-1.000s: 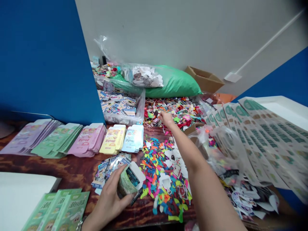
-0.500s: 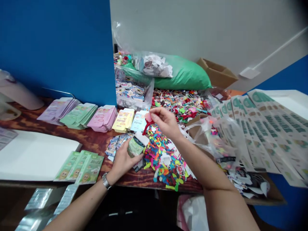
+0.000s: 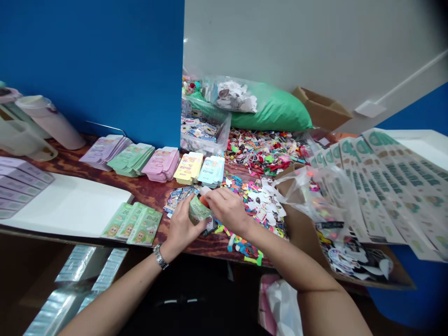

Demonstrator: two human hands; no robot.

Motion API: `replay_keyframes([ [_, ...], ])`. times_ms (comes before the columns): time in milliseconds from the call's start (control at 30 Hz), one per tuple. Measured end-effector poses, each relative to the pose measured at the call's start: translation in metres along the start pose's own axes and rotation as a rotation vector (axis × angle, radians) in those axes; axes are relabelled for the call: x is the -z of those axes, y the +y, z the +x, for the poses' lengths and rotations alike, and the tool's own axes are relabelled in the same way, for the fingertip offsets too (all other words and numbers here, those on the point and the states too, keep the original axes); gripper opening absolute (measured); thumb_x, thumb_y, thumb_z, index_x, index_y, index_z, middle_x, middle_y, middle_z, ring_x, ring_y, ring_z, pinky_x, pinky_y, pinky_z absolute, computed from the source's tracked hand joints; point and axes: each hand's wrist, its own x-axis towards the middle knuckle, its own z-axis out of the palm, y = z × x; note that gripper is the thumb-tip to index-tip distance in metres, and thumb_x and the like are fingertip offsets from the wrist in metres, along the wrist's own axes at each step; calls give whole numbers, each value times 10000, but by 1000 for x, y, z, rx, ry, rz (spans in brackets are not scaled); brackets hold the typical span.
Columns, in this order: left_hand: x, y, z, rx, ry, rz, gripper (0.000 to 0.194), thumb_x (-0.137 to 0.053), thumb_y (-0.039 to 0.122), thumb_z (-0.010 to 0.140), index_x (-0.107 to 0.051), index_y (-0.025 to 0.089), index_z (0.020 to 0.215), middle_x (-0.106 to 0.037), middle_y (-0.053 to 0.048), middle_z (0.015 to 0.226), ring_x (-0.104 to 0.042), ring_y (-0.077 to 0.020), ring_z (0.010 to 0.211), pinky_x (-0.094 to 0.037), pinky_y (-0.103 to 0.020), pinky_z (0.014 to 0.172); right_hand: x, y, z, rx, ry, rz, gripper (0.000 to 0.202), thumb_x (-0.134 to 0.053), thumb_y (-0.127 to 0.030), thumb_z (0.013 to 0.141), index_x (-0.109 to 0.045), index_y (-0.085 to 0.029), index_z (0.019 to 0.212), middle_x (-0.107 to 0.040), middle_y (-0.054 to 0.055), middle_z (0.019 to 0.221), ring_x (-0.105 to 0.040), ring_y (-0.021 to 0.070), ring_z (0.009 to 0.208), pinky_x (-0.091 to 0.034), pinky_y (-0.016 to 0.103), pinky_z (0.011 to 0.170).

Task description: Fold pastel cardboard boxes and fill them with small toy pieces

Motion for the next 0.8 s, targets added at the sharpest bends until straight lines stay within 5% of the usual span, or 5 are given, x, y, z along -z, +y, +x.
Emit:
replay_keyframes([
  [167,3,0,-7,-116,-5,76,730,-683,345,785,-374,101,1401,-560,-191,1294,-549,-299,1202,-468,-447,1017,1,-6,-3,-17,-85,27,176,-471,-225,986,-620,-167,914,-639,60,792,-581,177,765,-467,292,733],
  [367,7,3,-6,-36,-42,4,747,-694,387,779,-378,127,1403,-559,-176,1307,-552,-293,1214,-467,-442,1024,15,-6,-5,-32,-2,371,311,-492,-116,921,-537,-170,1224,-573,132,1191,-567,197,1132,-508,338,956],
  [600,14,6,-5,-77,-19,-45,762,-705,382,783,-358,159,1424,-543,-158,1341,-534,-278,1249,-442,-433,1063,12,1,-20,-25,157,222,211,-548,-172,930,-632,-191,1122,-594,134,1160,-580,215,1090,-520,397,934],
  [800,22,5,-3,-222,14,-1,784,-685,342,807,-288,170,1461,-518,-174,1354,-528,-288,1246,-452,-439,1042,3,-2,-25,63,-21,204,261,-626,-393,889,-714,-152,937,-389,205,1444,-367,345,1357,-359,550,1090],
])
